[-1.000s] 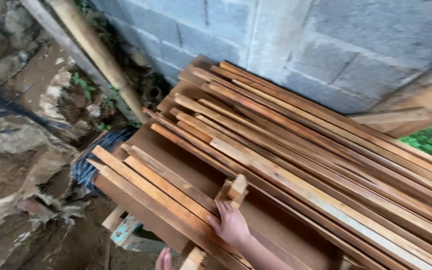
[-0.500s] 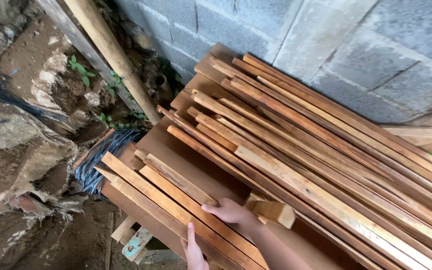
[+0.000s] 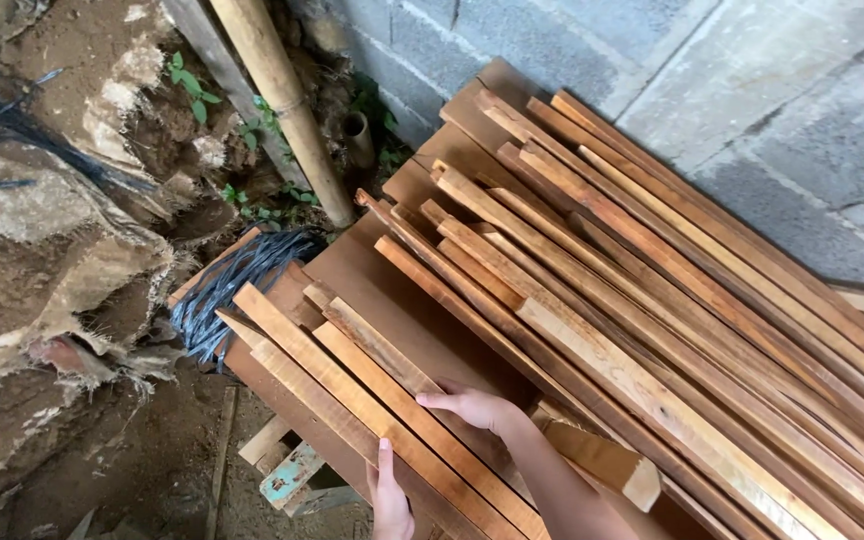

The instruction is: The person stacks thin wooden planks on a wooden workbench, aligning them by hand. Then, the person uses a black strap to tie the stack of planks together.

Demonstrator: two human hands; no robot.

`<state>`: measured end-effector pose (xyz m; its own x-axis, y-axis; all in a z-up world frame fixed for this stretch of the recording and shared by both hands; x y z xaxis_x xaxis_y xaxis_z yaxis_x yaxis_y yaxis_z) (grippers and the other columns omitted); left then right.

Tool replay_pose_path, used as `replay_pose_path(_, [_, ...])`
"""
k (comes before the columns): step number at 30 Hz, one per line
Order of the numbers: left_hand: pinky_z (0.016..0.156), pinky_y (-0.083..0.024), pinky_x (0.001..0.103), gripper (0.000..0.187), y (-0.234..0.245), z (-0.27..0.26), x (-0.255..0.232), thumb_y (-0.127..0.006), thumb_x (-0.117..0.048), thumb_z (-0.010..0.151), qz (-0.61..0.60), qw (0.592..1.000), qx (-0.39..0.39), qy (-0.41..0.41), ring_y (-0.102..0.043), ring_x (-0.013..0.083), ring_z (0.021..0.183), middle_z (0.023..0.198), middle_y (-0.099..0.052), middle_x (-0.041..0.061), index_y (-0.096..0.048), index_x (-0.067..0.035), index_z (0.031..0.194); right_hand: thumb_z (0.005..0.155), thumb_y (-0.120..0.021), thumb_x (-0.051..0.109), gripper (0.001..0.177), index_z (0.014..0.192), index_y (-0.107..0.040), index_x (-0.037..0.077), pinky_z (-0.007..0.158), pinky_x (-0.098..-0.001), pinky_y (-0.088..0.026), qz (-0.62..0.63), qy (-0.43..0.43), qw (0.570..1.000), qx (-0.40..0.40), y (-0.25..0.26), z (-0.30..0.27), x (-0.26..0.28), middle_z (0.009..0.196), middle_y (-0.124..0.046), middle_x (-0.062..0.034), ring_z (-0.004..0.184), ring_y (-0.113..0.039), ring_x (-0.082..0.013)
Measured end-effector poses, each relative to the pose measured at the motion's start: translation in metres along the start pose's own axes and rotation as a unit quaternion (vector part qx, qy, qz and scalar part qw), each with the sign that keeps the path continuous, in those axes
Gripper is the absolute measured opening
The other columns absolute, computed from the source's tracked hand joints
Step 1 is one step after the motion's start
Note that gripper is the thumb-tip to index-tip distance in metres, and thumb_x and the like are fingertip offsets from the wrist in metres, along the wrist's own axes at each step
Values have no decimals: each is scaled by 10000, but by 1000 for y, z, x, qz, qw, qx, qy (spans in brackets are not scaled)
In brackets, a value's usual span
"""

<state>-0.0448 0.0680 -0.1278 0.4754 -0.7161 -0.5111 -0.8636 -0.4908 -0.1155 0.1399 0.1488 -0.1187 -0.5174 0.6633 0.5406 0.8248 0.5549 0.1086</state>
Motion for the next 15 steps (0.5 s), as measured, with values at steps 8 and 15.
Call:
replay_pose_path(8, [1148, -364, 506, 712, 1, -5, -2, -536, -397, 929, -14, 996, -28, 89, -478, 369, 1388, 1512, -494, 256, -423, 47, 1474, 686, -576, 741, 1106, 1618, -270, 233, 1162, -447, -316, 95, -3, 995, 14, -2, 20, 4, 1696, -286, -20, 1548, -283, -252])
replay_pose_path(15, [1142, -350, 517, 745, -4, 4, -1, -521, -394, 912, -50, 994, 9, 96, -461, 364, 1397, 1546, -479, 220, -394, -10, 1538, 758, -500, 747, 963, 1547, -452, 199, 1272, -480, -192, 87, 9, 995, 46, -2, 28, 23, 1662, -378, -13, 1555, -302, -237])
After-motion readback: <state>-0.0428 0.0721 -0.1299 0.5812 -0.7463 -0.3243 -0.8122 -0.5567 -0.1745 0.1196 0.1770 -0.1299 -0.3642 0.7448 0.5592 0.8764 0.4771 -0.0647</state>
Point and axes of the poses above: each hand's wrist, its own z-axis towards the middle knuckle, its own y-axis out of the back of the hand, x = y × z, the point moved 10 cm from there along z, towards the middle knuckle
